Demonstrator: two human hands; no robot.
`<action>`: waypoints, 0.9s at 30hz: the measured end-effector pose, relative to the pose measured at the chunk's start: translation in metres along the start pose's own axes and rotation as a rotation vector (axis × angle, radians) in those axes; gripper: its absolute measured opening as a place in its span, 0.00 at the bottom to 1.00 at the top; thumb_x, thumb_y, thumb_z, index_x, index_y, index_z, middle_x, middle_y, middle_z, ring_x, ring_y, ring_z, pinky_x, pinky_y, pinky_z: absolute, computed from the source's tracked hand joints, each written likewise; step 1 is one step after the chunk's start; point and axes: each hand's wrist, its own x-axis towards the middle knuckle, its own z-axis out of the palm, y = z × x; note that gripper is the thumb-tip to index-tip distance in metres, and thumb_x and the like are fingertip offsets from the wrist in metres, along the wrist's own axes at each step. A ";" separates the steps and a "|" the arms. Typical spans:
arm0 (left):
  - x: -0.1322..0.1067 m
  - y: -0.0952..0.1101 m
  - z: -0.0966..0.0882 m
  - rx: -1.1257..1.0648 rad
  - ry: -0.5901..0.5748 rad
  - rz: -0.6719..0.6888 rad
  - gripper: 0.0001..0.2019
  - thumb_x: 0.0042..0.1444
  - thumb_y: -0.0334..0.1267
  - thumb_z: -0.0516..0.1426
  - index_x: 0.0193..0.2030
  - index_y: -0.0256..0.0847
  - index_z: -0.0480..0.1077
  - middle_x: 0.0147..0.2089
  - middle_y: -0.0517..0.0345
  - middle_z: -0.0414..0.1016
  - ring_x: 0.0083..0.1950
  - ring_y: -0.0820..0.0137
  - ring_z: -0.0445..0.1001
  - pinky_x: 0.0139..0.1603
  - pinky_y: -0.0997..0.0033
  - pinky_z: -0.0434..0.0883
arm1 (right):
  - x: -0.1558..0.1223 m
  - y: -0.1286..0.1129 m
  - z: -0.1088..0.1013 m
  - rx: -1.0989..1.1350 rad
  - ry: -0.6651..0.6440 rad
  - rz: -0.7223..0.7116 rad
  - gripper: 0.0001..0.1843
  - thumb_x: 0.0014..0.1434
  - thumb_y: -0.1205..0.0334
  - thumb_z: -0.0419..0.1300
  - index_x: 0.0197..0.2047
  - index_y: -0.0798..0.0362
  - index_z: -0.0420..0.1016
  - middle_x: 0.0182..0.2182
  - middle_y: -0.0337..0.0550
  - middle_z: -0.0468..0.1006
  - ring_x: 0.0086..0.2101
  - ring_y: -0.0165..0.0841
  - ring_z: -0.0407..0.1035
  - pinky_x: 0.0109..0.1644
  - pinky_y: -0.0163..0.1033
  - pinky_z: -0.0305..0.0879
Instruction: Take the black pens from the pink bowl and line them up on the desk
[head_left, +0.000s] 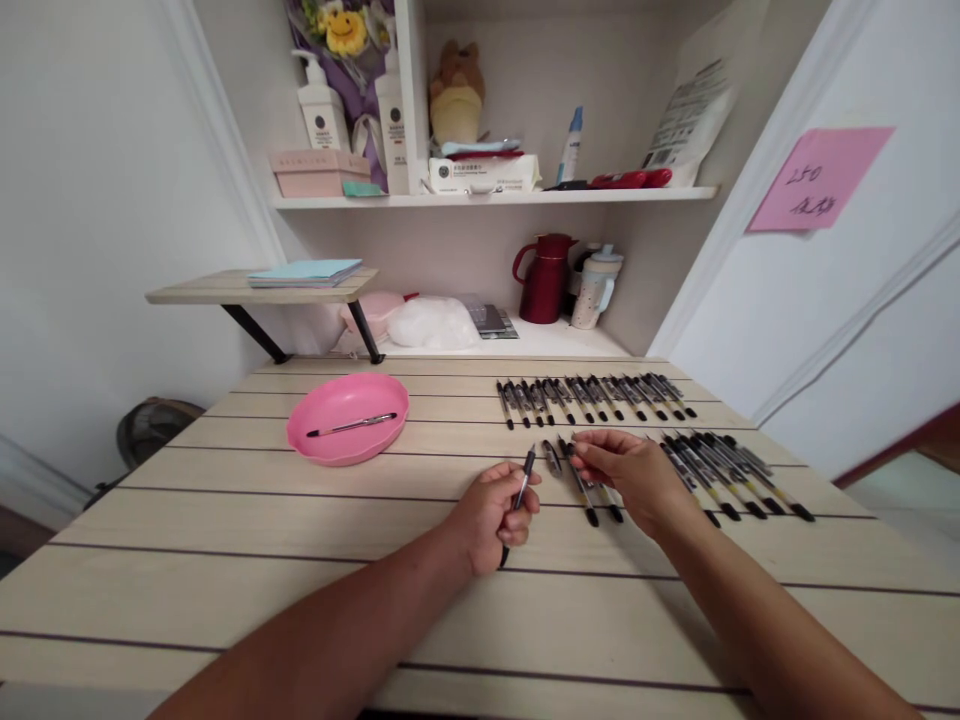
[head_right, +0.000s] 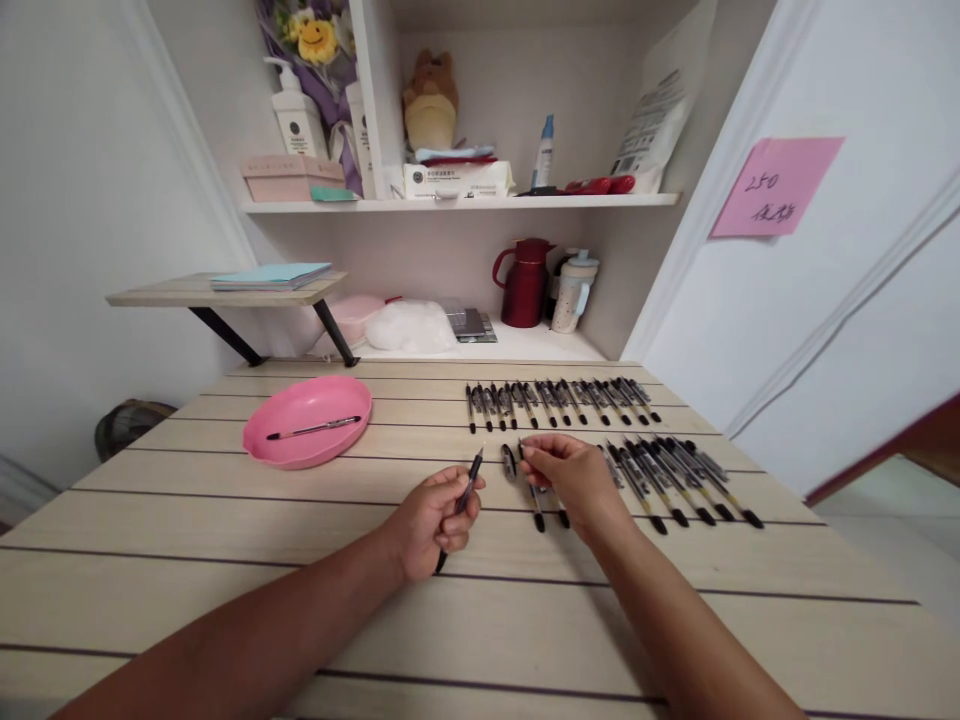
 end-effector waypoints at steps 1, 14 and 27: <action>0.000 0.000 0.000 0.000 -0.001 0.001 0.09 0.49 0.39 0.56 0.34 0.38 0.63 0.22 0.64 0.63 0.14 0.86 0.48 0.15 0.83 0.40 | -0.001 0.003 -0.003 -0.038 -0.017 0.013 0.14 0.34 0.61 0.68 0.28 0.54 0.73 0.22 0.39 0.74 0.23 0.27 0.68 0.27 0.33 0.65; 0.000 -0.001 -0.002 -0.008 -0.003 0.011 0.09 0.48 0.39 0.57 0.34 0.37 0.64 0.22 0.63 0.64 0.14 0.86 0.48 0.15 0.83 0.40 | -0.021 0.013 -0.001 -1.402 -0.097 -0.580 0.11 0.54 0.63 0.50 0.30 0.49 0.74 0.30 0.42 0.75 0.29 0.31 0.67 0.28 0.34 0.50; 0.000 -0.001 0.000 0.023 0.043 0.032 0.09 0.49 0.39 0.56 0.34 0.36 0.65 0.23 0.63 0.65 0.15 0.84 0.54 0.14 0.83 0.47 | -0.020 0.017 0.003 -1.520 -0.050 -0.564 0.09 0.56 0.61 0.50 0.31 0.50 0.71 0.30 0.42 0.74 0.27 0.30 0.67 0.26 0.35 0.46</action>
